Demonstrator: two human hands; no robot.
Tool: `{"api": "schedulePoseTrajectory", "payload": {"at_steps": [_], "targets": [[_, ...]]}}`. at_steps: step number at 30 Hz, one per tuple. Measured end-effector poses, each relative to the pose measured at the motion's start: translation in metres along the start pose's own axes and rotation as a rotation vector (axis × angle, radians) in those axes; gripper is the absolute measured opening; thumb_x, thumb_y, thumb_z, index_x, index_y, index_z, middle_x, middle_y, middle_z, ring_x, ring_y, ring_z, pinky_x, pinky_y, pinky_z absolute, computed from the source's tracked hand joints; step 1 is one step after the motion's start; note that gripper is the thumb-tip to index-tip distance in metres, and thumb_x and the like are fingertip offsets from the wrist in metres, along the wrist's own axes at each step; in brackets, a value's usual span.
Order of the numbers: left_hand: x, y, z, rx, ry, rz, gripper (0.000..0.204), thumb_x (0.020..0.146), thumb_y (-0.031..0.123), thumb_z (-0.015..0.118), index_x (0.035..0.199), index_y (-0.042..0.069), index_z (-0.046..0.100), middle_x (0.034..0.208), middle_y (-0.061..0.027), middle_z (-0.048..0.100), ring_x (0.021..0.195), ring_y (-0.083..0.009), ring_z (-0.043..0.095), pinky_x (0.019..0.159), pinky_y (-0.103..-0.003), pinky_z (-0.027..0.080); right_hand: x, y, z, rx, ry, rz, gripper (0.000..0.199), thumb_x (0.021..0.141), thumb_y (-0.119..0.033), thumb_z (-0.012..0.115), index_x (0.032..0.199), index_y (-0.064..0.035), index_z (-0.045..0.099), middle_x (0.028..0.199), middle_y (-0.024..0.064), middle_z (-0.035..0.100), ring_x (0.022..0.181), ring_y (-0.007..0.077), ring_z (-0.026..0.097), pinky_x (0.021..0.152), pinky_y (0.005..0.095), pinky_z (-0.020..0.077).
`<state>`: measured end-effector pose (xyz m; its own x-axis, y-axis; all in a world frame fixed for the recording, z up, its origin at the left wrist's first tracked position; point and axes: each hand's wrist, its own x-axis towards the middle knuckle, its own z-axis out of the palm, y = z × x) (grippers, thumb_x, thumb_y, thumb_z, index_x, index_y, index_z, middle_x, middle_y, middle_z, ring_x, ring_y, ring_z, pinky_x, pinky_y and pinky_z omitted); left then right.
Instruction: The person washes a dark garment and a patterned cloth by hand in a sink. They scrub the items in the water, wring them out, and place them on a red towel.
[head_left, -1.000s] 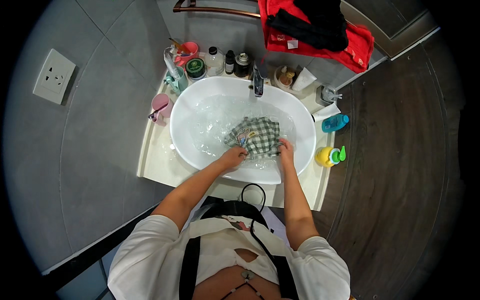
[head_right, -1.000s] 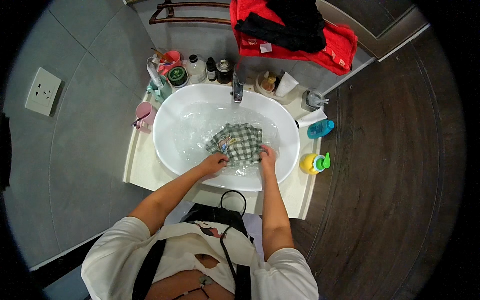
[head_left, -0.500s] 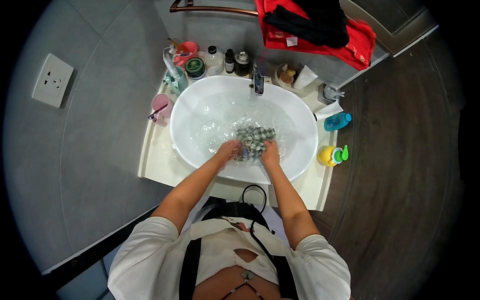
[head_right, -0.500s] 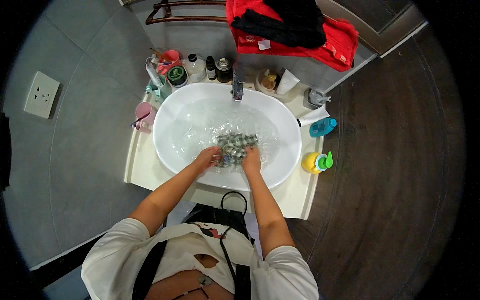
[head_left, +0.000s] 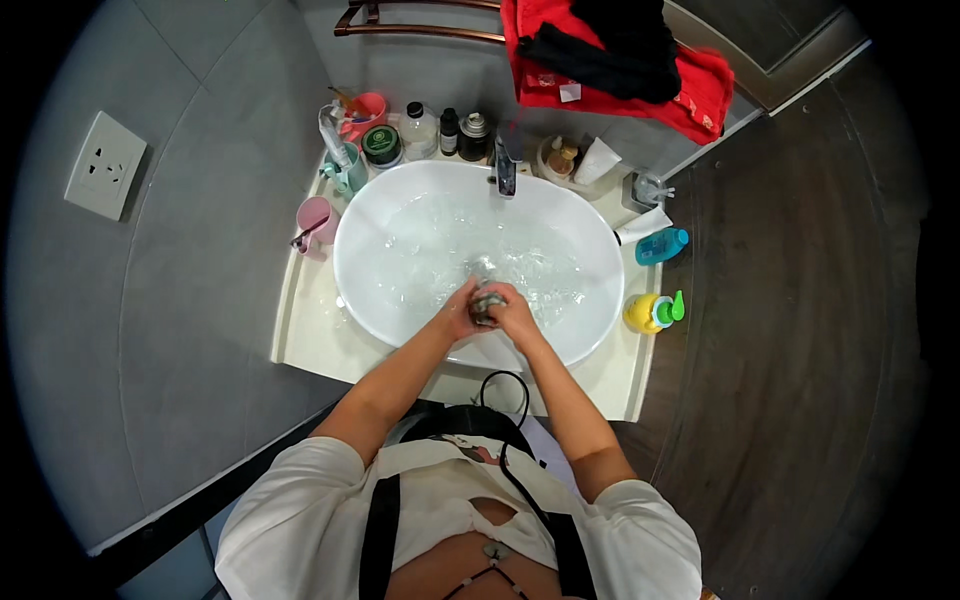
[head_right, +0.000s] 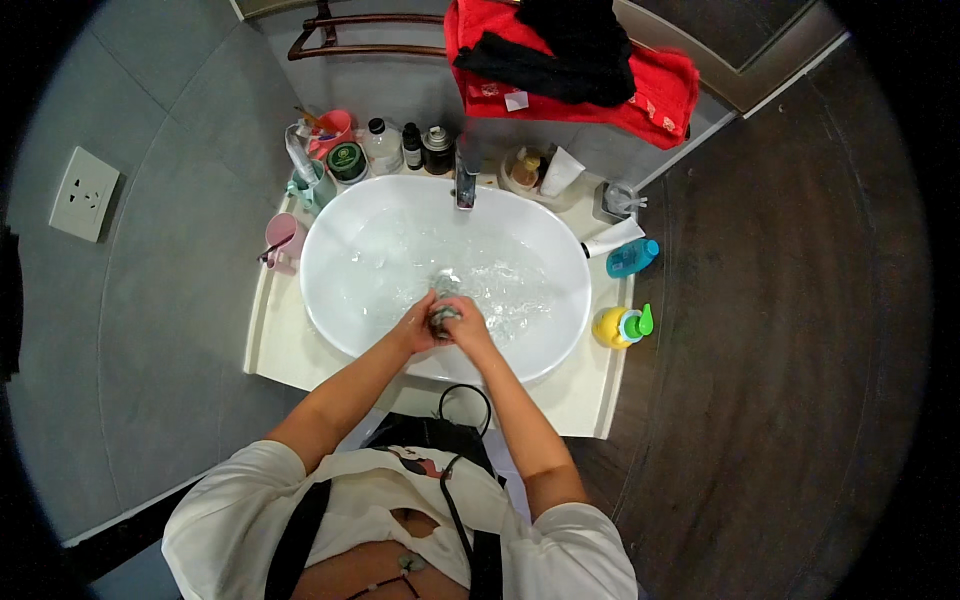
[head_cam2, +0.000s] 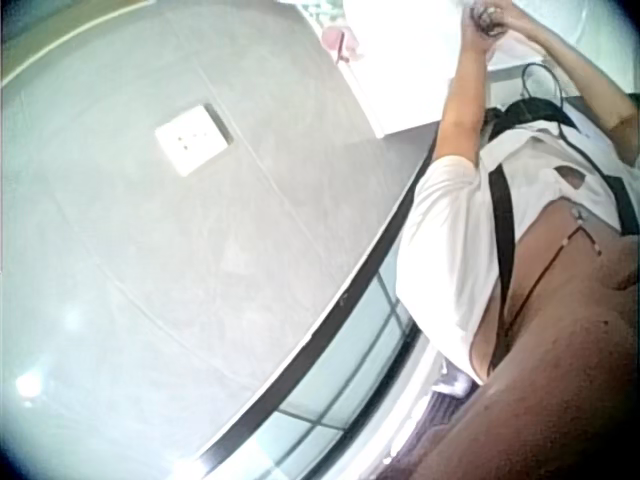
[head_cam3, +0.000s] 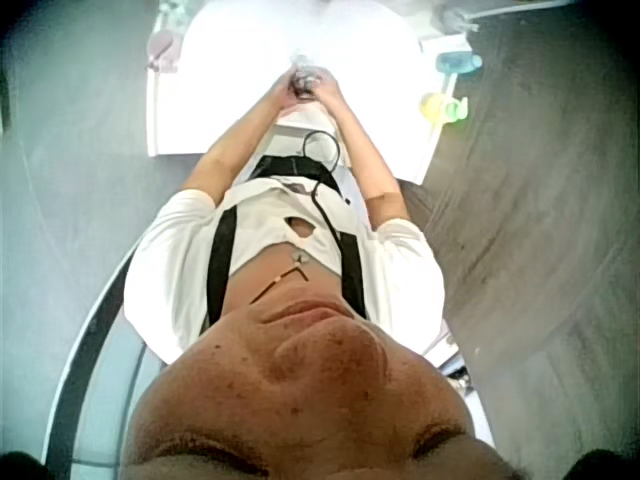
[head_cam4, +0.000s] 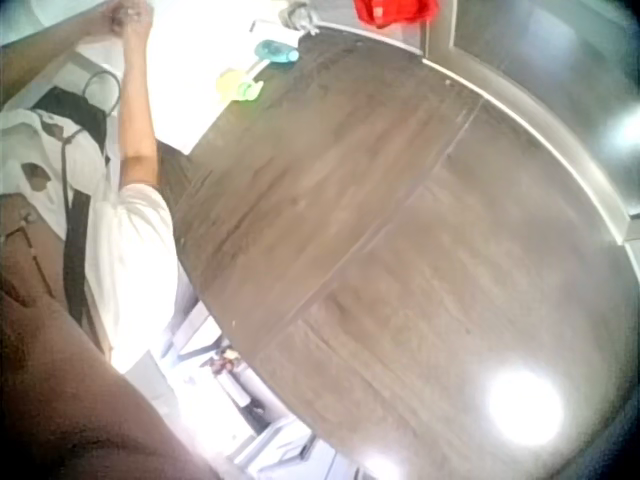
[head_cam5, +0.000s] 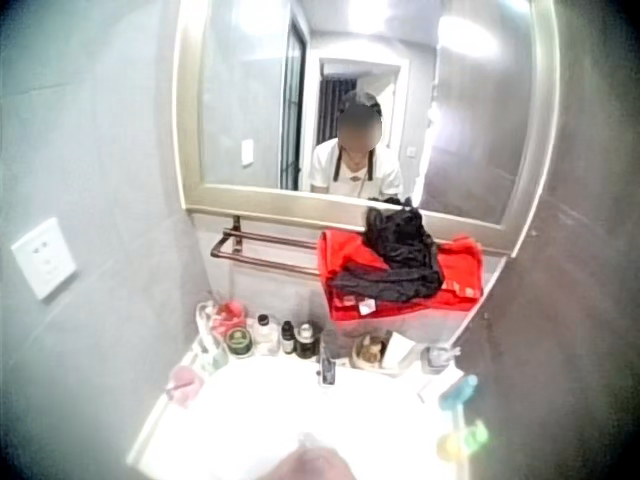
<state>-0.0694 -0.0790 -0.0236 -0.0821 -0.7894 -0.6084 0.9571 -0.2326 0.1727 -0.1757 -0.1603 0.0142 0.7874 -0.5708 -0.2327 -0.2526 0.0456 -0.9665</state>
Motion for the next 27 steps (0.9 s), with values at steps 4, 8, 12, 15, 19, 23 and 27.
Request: {"api": "schedulePoseTrajectory", "payload": {"at_steps": [4,8,12,15,19,23,27], "targets": [[-0.001,0.006,0.023,0.077,0.237,0.28,0.038,0.081,0.044,0.049,0.096,0.01,0.049,0.081,-0.0068,0.055,0.071,-0.0184,0.055,0.063,-0.031,0.047,-0.023,-0.044,0.02,-0.234,0.017,-0.268,0.014,0.07,-0.009,0.056,0.084,-0.0062,0.055,0.096,0.0069,0.047,0.078,0.0206,0.051,0.063,0.029,0.0437],[0.021,0.012,-0.022,-0.071,-0.125,0.226,0.032,0.083,0.04,0.047,0.091,0.01,0.05,0.079,-0.0054,0.054,0.07,-0.0187,0.055,0.059,-0.032,0.046,-0.019,-0.053,0.042,-0.459,0.235,-0.214,0.016,0.076,-0.021,0.056,0.078,-0.0048,0.052,0.085,0.0116,0.051,0.071,0.0277,0.052,0.06,0.0341,0.0422],[0.002,-0.004,0.046,-0.082,0.246,0.303,0.03,0.086,0.037,0.042,0.085,0.009,0.051,0.079,-0.0069,0.053,0.067,-0.0195,0.054,0.057,-0.033,0.046,0.004,-0.036,0.031,-0.568,0.396,-0.077,0.026,0.083,-0.031,0.045,0.077,-0.0062,0.052,0.074,0.0169,0.055,0.067,0.0353,0.054,0.059,0.0417,0.0419],[0.004,-0.014,0.041,0.065,0.298,0.379,0.025,0.085,0.03,0.043,0.085,0.006,0.05,0.076,-0.0068,0.052,0.063,-0.0185,0.053,0.052,-0.033,0.043,0.023,-0.024,0.013,-0.568,0.54,-0.002,0.033,0.086,-0.033,0.037,0.076,-0.0052,0.051,0.071,0.0191,0.056,0.067,0.0372,0.054,0.059,0.0436,0.041],[0.004,-0.016,0.053,0.222,0.45,0.373,0.027,0.083,0.03,0.045,0.089,0.004,0.049,0.073,-0.006,0.05,0.061,-0.0173,0.052,0.05,-0.032,0.042,0.022,0.005,-0.014,-0.673,0.46,0.025,0.026,0.086,-0.029,0.039,0.082,-0.0059,0.052,0.072,0.0186,0.056,0.068,0.037,0.054,0.061,0.0426,0.0417],[-0.002,0.002,0.028,0.291,0.413,0.438,0.034,0.082,0.035,0.048,0.102,0.007,0.047,0.088,-0.0068,0.052,0.076,-0.0183,0.053,0.063,-0.033,0.044,0.019,0.036,-0.04,-0.509,0.456,-0.197,0.02,0.082,-0.021,0.048,0.093,-0.0042,0.052,0.08,0.0157,0.055,0.075,0.0314,0.053,0.067,0.0382,0.0419],[-0.003,0.015,-0.001,0.368,0.447,0.359,0.04,0.082,0.04,0.048,0.116,0.019,0.042,0.11,-0.0025,0.047,0.103,-0.015,0.044,0.081,-0.036,0.04,0.015,0.068,-0.043,-0.612,0.493,-0.238,0.03,0.079,-0.016,0.054,0.106,-0.0067,0.051,0.095,0.0114,0.049,0.085,0.0243,0.049,0.073,0.0333,0.0411]]}}
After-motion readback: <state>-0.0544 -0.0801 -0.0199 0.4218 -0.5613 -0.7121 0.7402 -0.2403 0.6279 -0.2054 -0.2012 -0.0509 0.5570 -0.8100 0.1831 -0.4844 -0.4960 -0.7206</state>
